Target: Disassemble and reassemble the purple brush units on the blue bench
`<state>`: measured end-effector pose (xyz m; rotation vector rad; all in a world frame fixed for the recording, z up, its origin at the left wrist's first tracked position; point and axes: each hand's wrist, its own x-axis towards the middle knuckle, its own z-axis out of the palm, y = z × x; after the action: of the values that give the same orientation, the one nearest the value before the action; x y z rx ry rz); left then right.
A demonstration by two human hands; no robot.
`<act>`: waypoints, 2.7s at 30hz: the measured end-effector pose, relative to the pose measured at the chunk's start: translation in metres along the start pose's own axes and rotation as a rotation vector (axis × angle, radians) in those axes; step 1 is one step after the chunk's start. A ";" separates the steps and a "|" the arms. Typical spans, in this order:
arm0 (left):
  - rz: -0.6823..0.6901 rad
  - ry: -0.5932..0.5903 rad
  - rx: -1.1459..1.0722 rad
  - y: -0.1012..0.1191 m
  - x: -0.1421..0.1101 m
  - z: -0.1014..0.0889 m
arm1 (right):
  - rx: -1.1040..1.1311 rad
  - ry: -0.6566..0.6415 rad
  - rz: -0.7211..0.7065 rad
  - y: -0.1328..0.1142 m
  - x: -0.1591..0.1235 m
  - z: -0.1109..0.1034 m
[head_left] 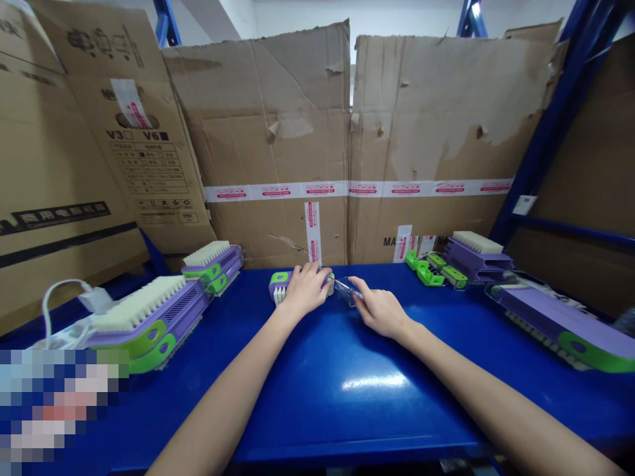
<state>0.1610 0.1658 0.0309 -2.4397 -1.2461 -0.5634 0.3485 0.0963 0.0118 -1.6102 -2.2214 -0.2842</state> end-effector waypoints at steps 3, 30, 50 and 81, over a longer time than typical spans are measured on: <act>0.004 0.006 0.005 0.000 0.000 0.000 | 0.032 0.026 0.000 0.002 0.000 -0.002; -0.072 -0.038 0.034 0.004 0.002 -0.005 | -0.199 -0.112 0.038 -0.014 -0.002 0.003; -0.114 -0.024 0.004 0.000 0.003 -0.008 | -0.118 -0.086 0.366 0.044 0.009 -0.003; -0.117 -0.043 -0.167 -0.003 0.007 -0.012 | -0.007 0.010 0.236 0.029 0.005 -0.002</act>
<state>0.1598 0.1672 0.0448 -2.5389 -1.4185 -0.6756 0.3751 0.1099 0.0139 -1.8481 -1.9995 -0.2339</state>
